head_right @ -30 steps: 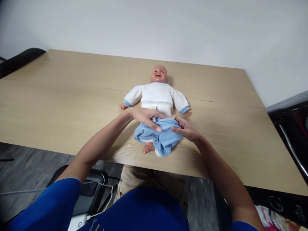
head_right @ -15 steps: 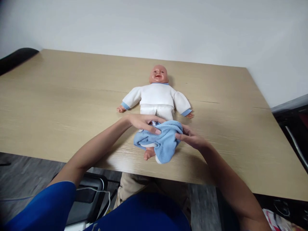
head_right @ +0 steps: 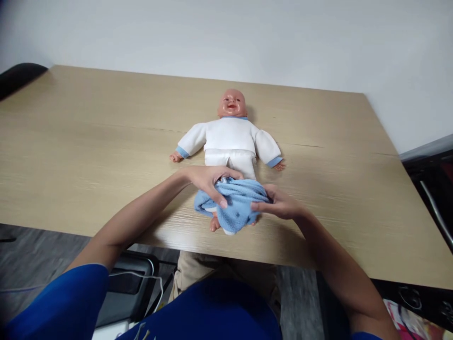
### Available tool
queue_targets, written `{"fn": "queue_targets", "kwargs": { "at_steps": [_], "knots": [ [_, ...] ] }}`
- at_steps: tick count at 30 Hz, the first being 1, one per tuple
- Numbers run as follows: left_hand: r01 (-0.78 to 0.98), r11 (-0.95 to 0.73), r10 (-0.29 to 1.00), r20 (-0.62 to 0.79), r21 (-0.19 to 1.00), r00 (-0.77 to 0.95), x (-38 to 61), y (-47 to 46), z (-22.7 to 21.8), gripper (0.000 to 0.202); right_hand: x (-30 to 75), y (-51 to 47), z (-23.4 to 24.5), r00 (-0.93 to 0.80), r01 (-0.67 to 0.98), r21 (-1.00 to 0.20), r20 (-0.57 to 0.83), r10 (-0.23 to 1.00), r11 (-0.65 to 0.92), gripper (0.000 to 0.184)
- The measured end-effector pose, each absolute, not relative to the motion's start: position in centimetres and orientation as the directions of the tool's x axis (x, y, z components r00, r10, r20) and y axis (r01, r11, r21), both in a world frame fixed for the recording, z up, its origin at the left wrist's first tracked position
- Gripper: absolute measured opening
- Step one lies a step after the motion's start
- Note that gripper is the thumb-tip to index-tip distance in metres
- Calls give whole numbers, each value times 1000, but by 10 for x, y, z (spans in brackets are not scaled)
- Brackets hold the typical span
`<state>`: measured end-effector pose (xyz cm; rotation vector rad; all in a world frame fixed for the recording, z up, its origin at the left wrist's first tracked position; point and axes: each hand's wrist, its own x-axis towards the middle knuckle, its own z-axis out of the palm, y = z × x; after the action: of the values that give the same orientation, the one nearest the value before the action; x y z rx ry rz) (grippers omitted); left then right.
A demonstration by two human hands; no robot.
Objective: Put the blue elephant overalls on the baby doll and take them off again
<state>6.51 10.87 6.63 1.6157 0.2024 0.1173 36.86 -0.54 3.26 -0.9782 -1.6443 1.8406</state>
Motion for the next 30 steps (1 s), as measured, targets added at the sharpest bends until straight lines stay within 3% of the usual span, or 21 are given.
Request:
{"fn": "queue_targets", "kwargs": {
  "at_steps": [3, 6, 11, 16, 18, 21, 24, 30],
  "knots": [
    [88, -87, 160, -74, 992, 984, 64, 107, 70, 65, 367, -8, 28, -486, 14, -977, -192, 853, -213, 54],
    [95, -118, 162, -75, 988, 984, 63, 105, 72, 49, 363, -9, 29, -420, 17, -963, -251, 872, -269, 58],
    [-12, -147, 247, 48, 989, 968, 65, 105, 73, 45, 360, -5, 41, -579, 145, -974, -225, 784, -173, 48],
    [5, -76, 271, 16, 997, 963, 69, 100, 71, 48, 359, -2, 52, -734, 223, -971, -224, 641, -83, 43],
    [28, -81, 267, -5, 996, 964, 70, 98, 71, 50, 360, -2, 48, -714, 203, -978, -185, 675, -52, 43],
    [116, -136, 207, -86, 984, 975, 68, 97, 71, 54, 363, -2, 33, -568, 95, -995, -59, 821, -6, 51],
    [161, -213, 189, -121, 964, 975, 68, 98, 72, 55, 362, -1, 21, -433, 71, -997, -36, 901, -6, 58],
    [55, -143, 230, -21, 988, 973, 70, 102, 72, 50, 360, -1, 39, -551, 227, -974, -107, 827, 25, 48]
  ]
}}
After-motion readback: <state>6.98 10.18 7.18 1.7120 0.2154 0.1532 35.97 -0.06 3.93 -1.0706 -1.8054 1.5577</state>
